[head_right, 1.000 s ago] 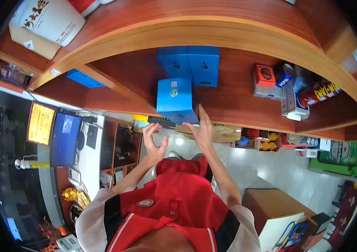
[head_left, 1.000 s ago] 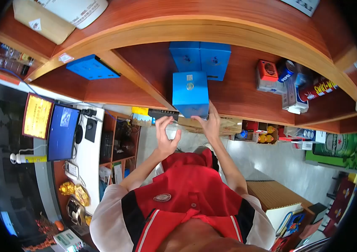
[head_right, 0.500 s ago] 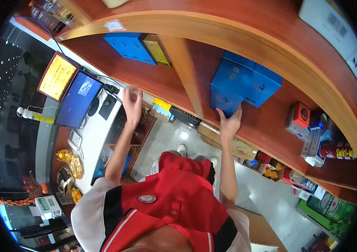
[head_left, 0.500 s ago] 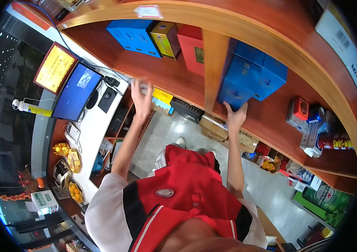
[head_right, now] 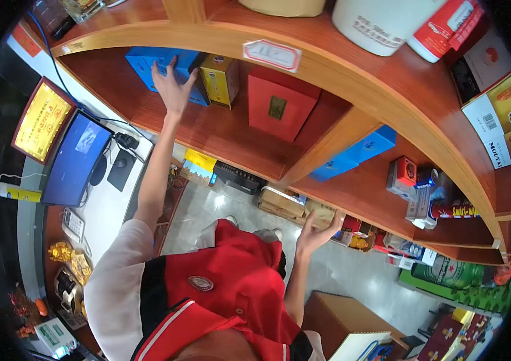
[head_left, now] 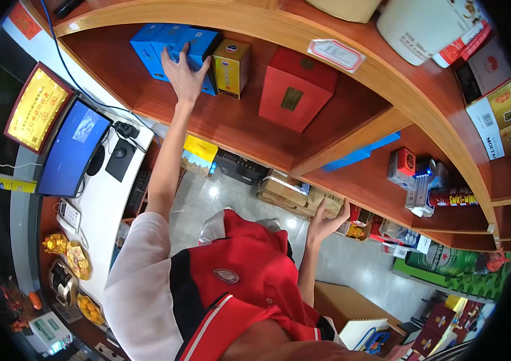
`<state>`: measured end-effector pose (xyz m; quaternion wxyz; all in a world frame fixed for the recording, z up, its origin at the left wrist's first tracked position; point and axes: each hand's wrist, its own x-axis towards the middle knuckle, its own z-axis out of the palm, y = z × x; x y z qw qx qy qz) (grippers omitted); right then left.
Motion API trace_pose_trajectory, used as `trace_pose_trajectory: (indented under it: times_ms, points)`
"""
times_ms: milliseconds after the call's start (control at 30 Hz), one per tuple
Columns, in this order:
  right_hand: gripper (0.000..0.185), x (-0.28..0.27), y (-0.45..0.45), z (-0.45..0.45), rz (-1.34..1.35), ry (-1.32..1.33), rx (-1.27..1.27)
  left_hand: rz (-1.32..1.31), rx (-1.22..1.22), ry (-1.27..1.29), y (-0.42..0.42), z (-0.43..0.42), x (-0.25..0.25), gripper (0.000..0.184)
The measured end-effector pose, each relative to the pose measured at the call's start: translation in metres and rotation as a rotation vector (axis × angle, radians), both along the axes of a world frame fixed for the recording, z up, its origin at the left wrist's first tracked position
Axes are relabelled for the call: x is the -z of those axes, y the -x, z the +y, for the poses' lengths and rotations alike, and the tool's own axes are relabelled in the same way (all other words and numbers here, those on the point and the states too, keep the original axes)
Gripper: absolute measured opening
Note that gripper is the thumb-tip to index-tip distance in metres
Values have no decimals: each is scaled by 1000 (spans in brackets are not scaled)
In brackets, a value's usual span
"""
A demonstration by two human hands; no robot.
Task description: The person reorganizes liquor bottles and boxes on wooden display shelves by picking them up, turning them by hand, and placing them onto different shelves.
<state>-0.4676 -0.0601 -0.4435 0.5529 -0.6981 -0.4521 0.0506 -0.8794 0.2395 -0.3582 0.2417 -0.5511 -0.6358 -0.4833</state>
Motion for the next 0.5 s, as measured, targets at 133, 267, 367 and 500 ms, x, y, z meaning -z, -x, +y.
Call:
trace_pose_trajectory:
  times_ms: [133, 267, 367, 500]
  points:
    - [53, 23, 18, -32, -28, 68, 45, -296, 82, 41, 1, -30, 17, 85]
    - [29, 21, 48, -40, -44, 135, -105, -431, 178, -99, 17, -46, 39, 89]
    - [13, -1, 72, -30, -34, 188, -274, -472, 166, -78, 24, -80, 24, 84]
    - [23, -28, 117, -9, -198, 141, -605, -870, 229, -81, 60, -137, 16, 68]
